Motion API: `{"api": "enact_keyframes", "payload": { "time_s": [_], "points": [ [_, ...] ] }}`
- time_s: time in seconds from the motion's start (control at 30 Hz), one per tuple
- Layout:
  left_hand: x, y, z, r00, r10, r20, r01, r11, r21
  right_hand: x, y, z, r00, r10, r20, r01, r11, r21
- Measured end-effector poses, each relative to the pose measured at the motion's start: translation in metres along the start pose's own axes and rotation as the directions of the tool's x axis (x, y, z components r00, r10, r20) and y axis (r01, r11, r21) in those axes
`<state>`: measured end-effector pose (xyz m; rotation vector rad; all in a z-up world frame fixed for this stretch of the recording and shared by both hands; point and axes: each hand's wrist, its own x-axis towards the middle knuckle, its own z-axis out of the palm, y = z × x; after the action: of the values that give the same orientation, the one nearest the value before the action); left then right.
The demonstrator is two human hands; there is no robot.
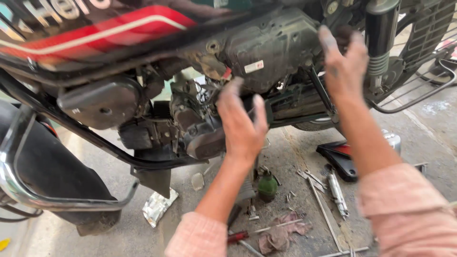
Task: Cleaning the air filter and its internal housing compartment on a motorcycle.
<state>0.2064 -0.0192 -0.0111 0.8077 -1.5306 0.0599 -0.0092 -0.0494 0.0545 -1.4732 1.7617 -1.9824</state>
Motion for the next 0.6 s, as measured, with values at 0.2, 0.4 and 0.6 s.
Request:
{"api": "enact_keyframes", "payload": {
  "time_s": [0.2, 0.4, 0.6],
  "points": [
    [0.008, -0.021, 0.044, 0.765, -0.623, 0.162, 0.642, 0.758, -0.116, 0.005, 0.021, 0.041, 0.973, 0.222, -0.071, -0.198, 0.947, 0.254],
    [0.003, -0.015, 0.059, 0.856, -0.498, 0.136, 0.514, 0.849, -0.126, 0.006, 0.059, 0.047, 0.952, -0.305, -0.028, 0.305, 0.952, -0.008],
    [-0.005, -0.015, 0.082, 0.888, -0.459, 0.037, 0.46, 0.88, -0.118, -0.009, 0.039, 0.038, 0.942, -0.333, 0.031, 0.311, 0.907, 0.284]
  ]
}}
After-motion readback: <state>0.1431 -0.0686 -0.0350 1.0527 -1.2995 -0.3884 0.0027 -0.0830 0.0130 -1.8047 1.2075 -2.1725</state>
